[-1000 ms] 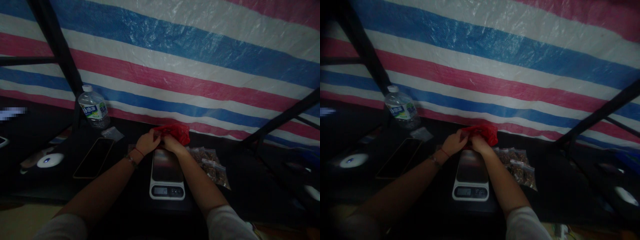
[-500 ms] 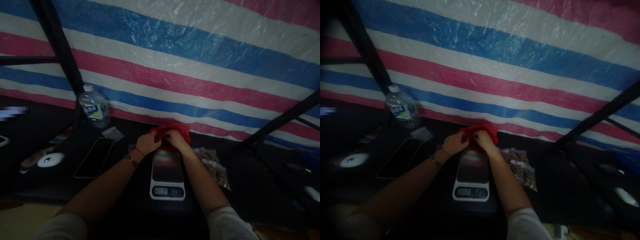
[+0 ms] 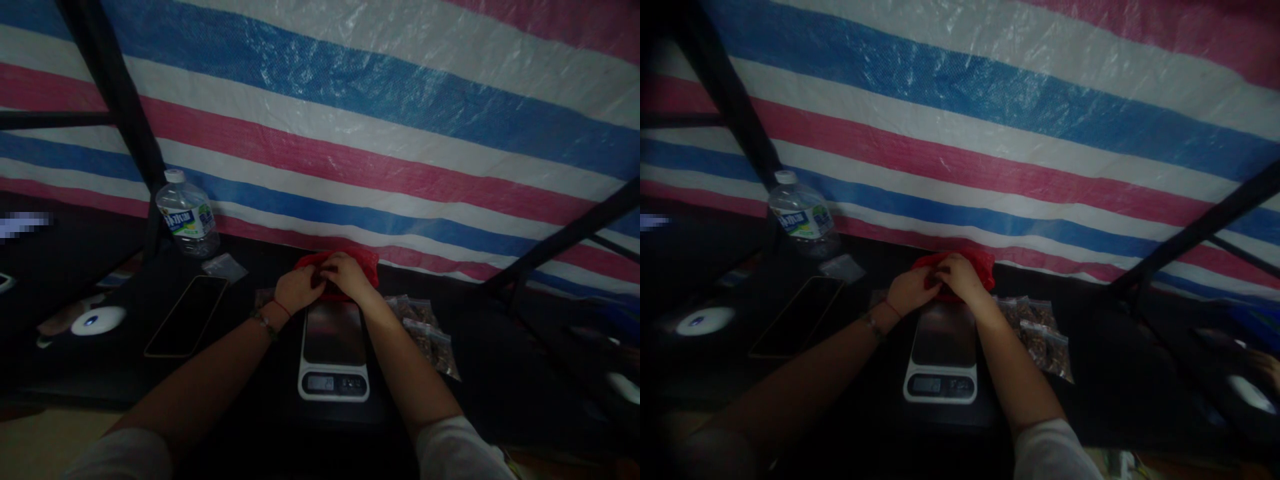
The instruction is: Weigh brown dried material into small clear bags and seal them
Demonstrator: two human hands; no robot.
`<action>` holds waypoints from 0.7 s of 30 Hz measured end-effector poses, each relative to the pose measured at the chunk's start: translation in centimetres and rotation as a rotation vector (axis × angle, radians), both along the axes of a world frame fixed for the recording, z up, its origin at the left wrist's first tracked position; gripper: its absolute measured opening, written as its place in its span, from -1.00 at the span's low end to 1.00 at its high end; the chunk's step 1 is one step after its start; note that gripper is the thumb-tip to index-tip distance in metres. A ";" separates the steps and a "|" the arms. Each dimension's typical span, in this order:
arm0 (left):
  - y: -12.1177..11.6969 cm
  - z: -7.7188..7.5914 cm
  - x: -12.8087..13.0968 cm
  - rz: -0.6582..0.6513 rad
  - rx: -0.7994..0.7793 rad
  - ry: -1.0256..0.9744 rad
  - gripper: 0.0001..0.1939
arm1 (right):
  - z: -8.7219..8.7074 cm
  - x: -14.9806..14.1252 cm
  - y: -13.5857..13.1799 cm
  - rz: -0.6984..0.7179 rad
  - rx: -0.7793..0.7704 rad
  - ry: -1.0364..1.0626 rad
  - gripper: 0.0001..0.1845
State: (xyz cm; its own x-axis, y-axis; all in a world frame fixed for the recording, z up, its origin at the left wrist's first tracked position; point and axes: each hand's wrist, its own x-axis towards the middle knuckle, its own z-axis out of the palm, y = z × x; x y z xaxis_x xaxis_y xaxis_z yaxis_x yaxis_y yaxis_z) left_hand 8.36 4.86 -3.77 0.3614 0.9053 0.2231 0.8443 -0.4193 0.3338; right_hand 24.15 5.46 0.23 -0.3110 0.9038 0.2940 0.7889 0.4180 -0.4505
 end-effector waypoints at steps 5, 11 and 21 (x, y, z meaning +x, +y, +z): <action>0.0 0.0 -0.1 0.013 0.012 -0.019 -0.58 | 0.3 0.8 0.2 -0.067 0.026 -0.017 -0.70; -0.1 0.2 -0.2 0.067 0.015 0.038 -0.51 | -0.6 2.2 0.1 -0.175 -0.231 -0.324 -0.66; 0.1 -0.4 0.0 -0.087 -0.002 0.029 -0.59 | -1.8 1.8 -0.2 -0.154 -0.400 -0.386 -0.63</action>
State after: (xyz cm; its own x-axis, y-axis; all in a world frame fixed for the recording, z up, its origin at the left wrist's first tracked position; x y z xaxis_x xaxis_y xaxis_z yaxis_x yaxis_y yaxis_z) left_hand 8.32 4.95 -4.18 0.4446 0.8709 0.2096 0.8142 -0.4904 0.3106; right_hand 25.93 5.30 -1.55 -0.1842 0.9647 -0.1885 0.9656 0.1419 -0.2177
